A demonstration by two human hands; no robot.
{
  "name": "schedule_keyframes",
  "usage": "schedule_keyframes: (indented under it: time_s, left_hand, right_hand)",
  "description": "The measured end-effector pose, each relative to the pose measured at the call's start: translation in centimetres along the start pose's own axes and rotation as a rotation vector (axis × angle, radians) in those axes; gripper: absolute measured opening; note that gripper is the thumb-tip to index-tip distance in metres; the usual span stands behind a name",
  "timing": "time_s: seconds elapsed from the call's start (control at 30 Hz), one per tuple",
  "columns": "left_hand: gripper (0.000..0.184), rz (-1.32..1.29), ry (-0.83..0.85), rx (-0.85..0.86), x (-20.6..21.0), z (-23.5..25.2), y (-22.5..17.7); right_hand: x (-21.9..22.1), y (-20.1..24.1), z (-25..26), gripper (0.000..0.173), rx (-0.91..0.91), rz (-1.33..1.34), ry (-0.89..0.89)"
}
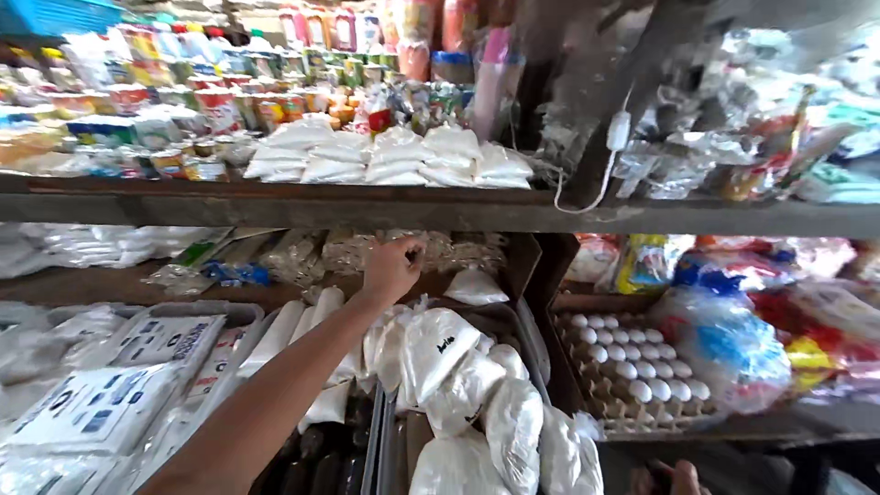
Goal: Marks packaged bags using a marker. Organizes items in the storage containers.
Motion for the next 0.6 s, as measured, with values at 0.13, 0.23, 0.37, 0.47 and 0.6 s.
schedule_keyframes:
  time_s: [0.13,0.23,0.37,0.47,0.6]
  left_hand:
    - [0.028,0.134,0.402,-0.095,12.3,1.7,0.3]
    - [0.028,0.337,0.601,0.029,20.5,3.6,-2.0]
    - [0.030,0.490,0.702,0.123,27.8,5.6,-5.3]
    - [0.041,0.556,0.762,0.079,32.1,5.4,-6.4]
    - [0.050,0.629,0.778,-0.084,37.2,4.8,-3.4]
  right_hand:
    - [1.0,-0.2,1.0,0.029,-0.038,0.013,-0.055]
    - [0.3,-0.7,2.9,0.032,-0.069,0.057,-0.141]
    - [-2.7,-2.7,4.0,0.033,-0.032,0.067,-0.266]
    - [-4.8,-3.9,5.1,0.037,0.030,0.074,-0.320]
    - [-6.3,-4.1,6.0,0.038,0.051,0.082,-0.366]
Point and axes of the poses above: each hand's wrist, its own z-axis towards the middle knuckle, its own x-axis out of the palm, y = z × x, the point moved 10 cm from there along z, towards the middle knuckle, and after that the axes turned 4 degrees about -x, right-handed, at the moved point
